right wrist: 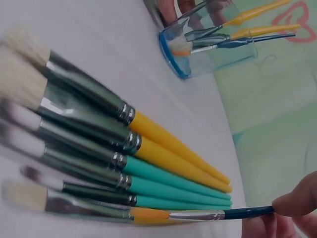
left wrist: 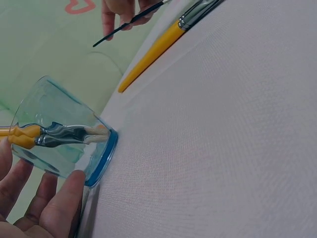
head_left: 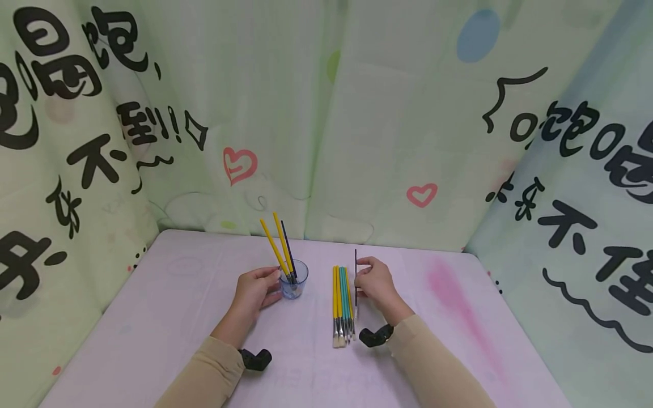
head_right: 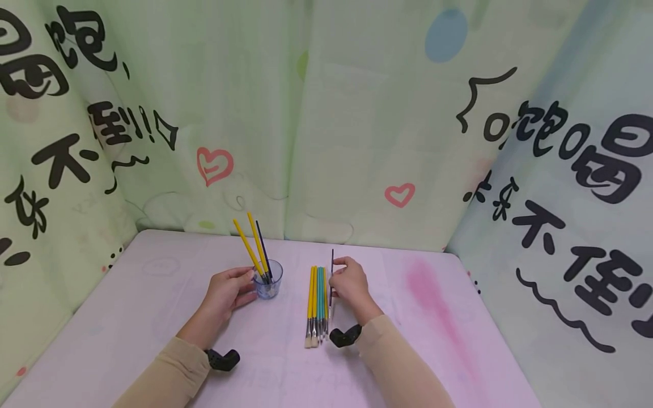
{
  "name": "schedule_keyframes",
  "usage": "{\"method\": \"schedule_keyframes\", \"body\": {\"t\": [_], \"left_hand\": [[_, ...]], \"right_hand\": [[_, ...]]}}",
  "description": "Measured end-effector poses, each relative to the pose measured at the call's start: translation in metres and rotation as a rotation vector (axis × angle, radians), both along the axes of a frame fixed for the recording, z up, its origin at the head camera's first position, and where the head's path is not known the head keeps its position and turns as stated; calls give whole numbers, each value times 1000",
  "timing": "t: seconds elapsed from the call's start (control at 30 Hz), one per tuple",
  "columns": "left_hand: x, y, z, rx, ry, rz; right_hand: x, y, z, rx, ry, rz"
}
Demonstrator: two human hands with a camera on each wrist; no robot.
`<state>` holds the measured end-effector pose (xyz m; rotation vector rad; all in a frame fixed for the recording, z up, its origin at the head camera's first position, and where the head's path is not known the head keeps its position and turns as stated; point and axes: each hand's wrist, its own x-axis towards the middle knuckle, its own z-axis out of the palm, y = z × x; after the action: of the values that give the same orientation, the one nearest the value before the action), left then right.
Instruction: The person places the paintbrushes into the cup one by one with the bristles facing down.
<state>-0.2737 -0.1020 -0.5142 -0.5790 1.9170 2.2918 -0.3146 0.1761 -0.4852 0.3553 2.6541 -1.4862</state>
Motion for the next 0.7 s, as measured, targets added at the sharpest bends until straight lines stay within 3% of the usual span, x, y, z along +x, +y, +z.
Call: {"method": "schedule_keyframes", "body": {"t": [0.4, 0.7], "left_hand": [[0, 0, -1, -4, 3, -10], [0, -1, -1, -3, -3, -7]], "right_hand": [[-4, -9, 9, -79, 189, 67], [0, -21, 30, -213, 349, 134]]}}
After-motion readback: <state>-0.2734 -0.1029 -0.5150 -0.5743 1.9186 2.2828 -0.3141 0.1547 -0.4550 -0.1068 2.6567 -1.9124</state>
